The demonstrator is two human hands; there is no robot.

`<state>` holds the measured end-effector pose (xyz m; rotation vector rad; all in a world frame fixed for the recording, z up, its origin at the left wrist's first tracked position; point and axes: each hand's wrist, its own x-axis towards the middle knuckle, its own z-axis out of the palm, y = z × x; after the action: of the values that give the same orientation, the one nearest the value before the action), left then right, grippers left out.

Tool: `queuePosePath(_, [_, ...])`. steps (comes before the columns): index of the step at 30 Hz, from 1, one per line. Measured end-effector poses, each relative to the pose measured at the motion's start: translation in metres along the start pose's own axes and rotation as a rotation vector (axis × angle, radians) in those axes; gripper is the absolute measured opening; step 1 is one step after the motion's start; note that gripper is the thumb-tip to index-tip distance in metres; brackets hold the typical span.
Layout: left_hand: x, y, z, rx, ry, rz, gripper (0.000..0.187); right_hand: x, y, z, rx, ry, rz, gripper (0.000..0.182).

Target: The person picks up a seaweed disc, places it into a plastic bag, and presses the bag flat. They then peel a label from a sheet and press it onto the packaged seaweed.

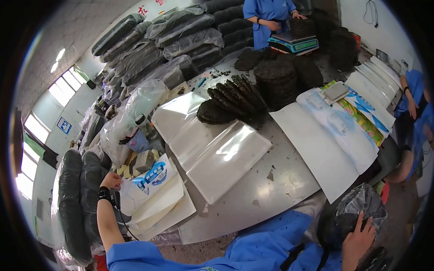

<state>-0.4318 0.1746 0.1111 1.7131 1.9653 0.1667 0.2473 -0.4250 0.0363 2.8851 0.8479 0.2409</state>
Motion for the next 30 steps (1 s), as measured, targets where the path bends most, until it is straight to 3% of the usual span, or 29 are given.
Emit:
queuePosePath(2, [-0.005, 0.004, 0.005, -0.038, -0.034, 0.013, 0.009, -0.002, 0.002, 0.003, -0.061, 0.1, -0.064, 0.076])
queuePosePath(4, [-0.001, -0.018, 0.043, -0.128, -0.059, 0.044, 0.014, -0.004, 0.006, 0.006, -0.045, 0.059, -0.03, 0.079])
queuePosePath(6, [-0.006, -0.043, 0.088, 0.069, -0.024, 0.14, 0.024, -0.005, 0.008, 0.008, -0.027, 0.025, 0.005, 0.081])
queuePosePath(8, [-0.034, -0.045, 0.121, 0.409, 0.108, 0.352, 0.034, -0.005, 0.009, 0.007, -0.052, -0.001, 0.012, 0.082])
queuePosePath(12, [-0.059, -0.057, 0.15, 0.101, 0.212, 0.304, 0.04, 0.002, 0.011, 0.009, -0.068, 0.033, -0.058, 0.08])
queuePosePath(14, [-0.079, -0.045, 0.156, 0.433, 0.357, 0.499, 0.042, 0.004, 0.008, 0.007, -0.066, 0.032, -0.073, 0.079])
queuePosePath(16, [-0.089, -0.026, 0.17, 0.566, 0.44, 0.387, 0.038, 0.005, 0.002, 0.007, -0.058, 0.031, -0.074, 0.078])
queuePosePath(19, [-0.073, -0.043, 0.2, 0.397, 0.71, 0.513, 0.021, 0.001, -0.003, 0.004, -0.078, 0.051, -0.073, 0.077])
queuePosePath(22, [-0.064, -0.049, 0.206, 0.233, 0.772, 0.528, 0.017, 0.002, 0.003, 0.004, -0.07, 0.062, -0.081, 0.077])
queuePosePath(26, [-0.056, -0.052, 0.177, 0.314, 0.639, 0.545, 0.015, 0.002, 0.004, 0.006, -0.058, 0.051, -0.071, 0.078])
queuePosePath(28, [-0.041, -0.057, 0.156, 0.031, 0.442, 0.424, 0.014, -0.001, 0.004, 0.005, -0.069, 0.051, -0.054, 0.078])
queuePosePath(29, [-0.044, -0.046, 0.134, 0.05, 0.449, 0.433, 0.013, 0.0, 0.004, 0.005, -0.047, 0.065, -0.067, 0.078])
queuePosePath(30, [-0.014, -0.079, 0.116, -0.146, 0.349, 0.303, 0.013, 0.0, 0.005, 0.004, -0.024, 0.079, -0.078, 0.079])
